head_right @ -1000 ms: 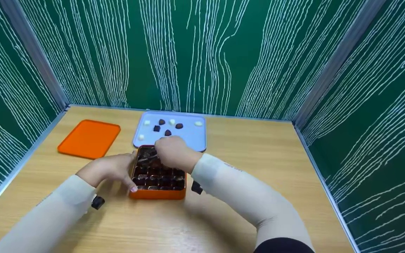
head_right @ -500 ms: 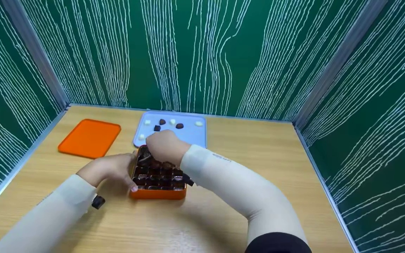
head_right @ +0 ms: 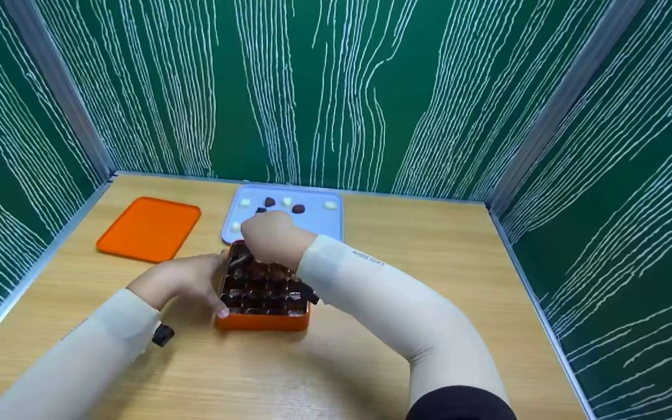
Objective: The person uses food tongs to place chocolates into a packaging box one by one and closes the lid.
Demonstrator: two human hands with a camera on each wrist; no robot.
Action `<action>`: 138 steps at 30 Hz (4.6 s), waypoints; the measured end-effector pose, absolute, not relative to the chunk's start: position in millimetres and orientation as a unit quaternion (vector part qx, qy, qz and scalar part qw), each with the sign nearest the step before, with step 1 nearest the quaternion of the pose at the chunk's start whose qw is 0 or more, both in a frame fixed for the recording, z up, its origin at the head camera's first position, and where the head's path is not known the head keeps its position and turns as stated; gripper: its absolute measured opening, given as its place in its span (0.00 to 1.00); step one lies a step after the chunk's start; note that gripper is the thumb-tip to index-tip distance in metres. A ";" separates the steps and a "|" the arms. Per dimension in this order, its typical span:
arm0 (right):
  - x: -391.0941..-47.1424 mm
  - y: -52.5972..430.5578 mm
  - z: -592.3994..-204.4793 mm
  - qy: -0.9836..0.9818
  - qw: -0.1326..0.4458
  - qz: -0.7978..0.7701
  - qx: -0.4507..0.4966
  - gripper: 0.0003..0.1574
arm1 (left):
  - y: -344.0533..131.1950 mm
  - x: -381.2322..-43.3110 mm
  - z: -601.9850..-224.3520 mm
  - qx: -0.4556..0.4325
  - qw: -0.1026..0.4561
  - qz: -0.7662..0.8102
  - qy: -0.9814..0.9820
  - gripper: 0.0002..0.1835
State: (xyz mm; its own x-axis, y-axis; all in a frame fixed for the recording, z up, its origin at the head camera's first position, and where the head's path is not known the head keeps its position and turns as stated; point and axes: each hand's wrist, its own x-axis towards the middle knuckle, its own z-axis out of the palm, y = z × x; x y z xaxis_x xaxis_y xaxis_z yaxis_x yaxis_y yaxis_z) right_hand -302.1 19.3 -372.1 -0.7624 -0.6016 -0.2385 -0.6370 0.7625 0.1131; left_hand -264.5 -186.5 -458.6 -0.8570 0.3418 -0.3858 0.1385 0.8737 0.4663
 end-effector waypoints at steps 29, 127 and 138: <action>-430.1 145.6 -441.0 0.988 0.043 -0.080 -0.123 0.11 | -183.0 -266.2 -458.3 0.103 0.259 0.229 0.933 0.90; -307.3 181.7 -373.3 0.956 0.043 0.003 -0.291 0.15 | -176.5 -267.8 -455.3 0.108 0.261 0.200 0.938 0.89; -268.6 164.0 -382.4 0.925 0.042 0.051 -0.374 0.07 | -176.6 -265.8 -455.4 0.108 0.263 0.202 0.937 0.88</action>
